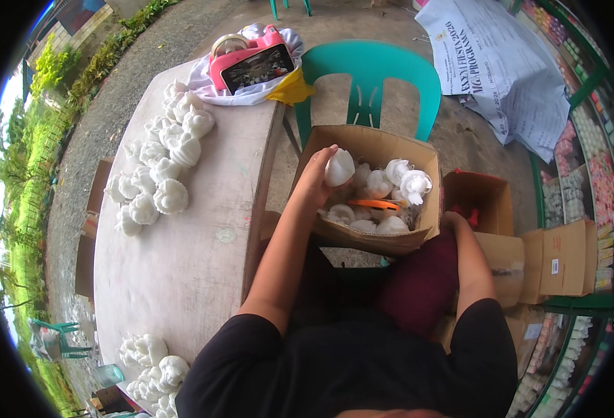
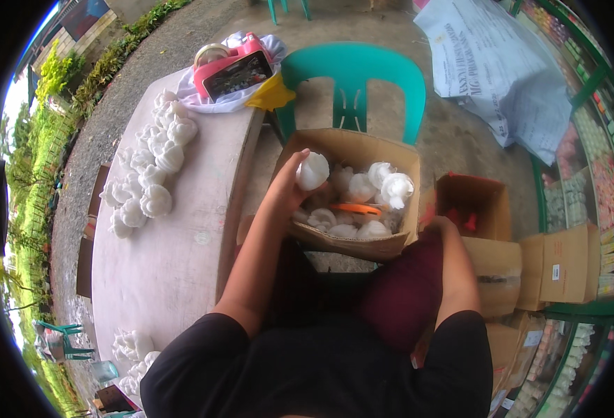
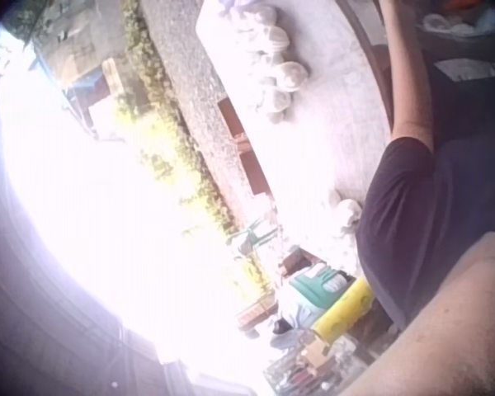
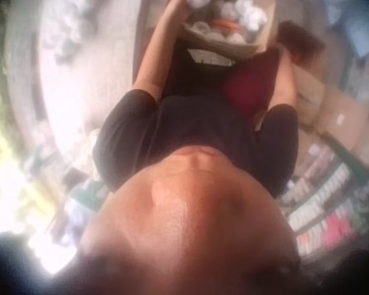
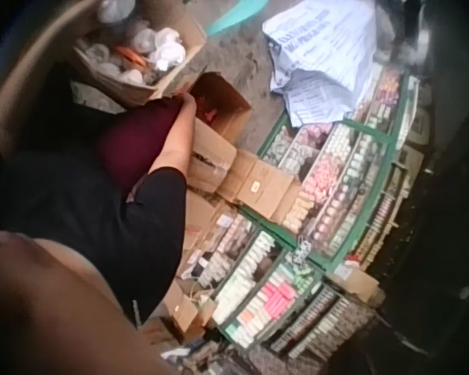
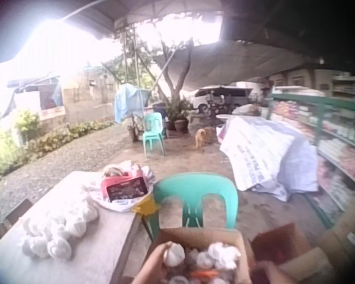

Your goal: The person sits at a table and uses a small brush to paint white decorative objects that resemble flowers. They pick each object from a cardboard box, apply paint, and place the finished items on the table.

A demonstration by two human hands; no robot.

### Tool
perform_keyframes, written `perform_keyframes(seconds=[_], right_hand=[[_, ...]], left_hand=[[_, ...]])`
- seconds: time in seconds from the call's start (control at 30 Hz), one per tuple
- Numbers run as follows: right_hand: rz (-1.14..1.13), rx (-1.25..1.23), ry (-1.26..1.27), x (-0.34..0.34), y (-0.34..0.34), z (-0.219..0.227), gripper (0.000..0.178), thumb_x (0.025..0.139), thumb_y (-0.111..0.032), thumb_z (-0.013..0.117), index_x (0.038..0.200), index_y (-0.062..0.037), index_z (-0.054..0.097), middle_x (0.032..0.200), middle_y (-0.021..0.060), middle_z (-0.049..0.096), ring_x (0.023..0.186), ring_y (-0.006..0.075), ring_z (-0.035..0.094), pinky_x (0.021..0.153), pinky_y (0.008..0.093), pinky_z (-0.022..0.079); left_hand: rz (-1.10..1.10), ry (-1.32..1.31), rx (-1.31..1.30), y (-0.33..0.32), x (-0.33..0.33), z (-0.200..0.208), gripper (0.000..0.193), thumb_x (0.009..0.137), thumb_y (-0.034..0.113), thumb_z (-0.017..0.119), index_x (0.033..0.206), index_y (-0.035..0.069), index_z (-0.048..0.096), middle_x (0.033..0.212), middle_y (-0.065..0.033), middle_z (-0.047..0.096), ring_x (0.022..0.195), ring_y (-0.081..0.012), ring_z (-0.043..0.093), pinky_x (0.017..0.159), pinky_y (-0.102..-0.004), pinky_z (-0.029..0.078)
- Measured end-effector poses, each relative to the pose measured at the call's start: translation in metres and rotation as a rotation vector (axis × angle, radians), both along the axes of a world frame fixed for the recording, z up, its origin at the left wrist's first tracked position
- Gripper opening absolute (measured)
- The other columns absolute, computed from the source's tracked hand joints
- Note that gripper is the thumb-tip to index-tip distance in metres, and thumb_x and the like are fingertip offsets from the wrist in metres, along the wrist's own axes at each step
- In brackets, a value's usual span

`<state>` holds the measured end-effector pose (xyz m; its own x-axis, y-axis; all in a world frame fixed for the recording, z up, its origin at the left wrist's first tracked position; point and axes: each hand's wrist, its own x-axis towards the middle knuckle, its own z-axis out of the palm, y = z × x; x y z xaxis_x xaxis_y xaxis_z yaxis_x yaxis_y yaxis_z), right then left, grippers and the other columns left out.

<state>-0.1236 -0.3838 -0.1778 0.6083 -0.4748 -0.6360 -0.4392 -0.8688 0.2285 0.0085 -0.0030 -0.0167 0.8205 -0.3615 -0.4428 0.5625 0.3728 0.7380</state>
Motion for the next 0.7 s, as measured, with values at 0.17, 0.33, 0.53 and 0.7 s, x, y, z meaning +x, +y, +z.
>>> perform_keyframes(seconds=[0.17,0.33,0.53,0.7], right_hand=[[0.020,-0.002,-0.004,0.001,0.003,0.001,0.033,0.081,-0.032,0.059,0.107,-0.0144,0.069,0.112,0.0140,0.065,0.104,0.0300,0.063,0.088,0.0388,0.051],[0.042,-0.006,-0.076,-0.007,0.007,0.004,0.032,0.081,-0.031,0.058,0.106,-0.0136,0.069,0.111,0.0148,0.066,0.104,0.0304,0.063,0.088,0.0391,0.051],[-0.484,0.276,-1.256,-0.002,0.022,0.053,0.032,0.088,-0.035,0.057,0.090,-0.0031,0.062,0.085,0.0177,0.065,0.076,0.0338,0.061,0.071,0.0394,0.048],[-0.082,0.608,-1.533,0.023,0.131,0.187,0.018,0.091,-0.023,0.058,0.092,-0.0054,0.059,0.078,0.0139,0.064,0.071,0.0286,0.062,0.064,0.0348,0.047]], left_hand=[[-0.031,-0.020,0.007,0.002,0.002,-0.003,0.048,0.085,0.036,0.064,0.119,0.008,0.046,0.114,-0.0118,0.054,0.103,-0.0257,0.056,0.081,-0.0457,0.053],[0.038,0.000,-0.018,-0.002,-0.004,0.007,0.048,0.084,0.034,0.066,0.118,0.006,0.048,0.111,-0.0131,0.056,0.103,-0.0271,0.057,0.084,-0.0456,0.053],[0.079,-0.089,-0.099,0.002,0.004,-0.008,0.049,0.083,0.032,0.067,0.120,0.010,0.042,0.110,-0.0109,0.054,0.097,-0.0226,0.058,0.079,-0.0385,0.058],[0.062,-0.081,-0.170,0.003,-0.005,0.012,0.055,0.086,0.042,0.062,0.124,0.005,0.046,0.115,-0.0159,0.059,0.103,-0.0315,0.062,0.082,-0.0346,0.056]])
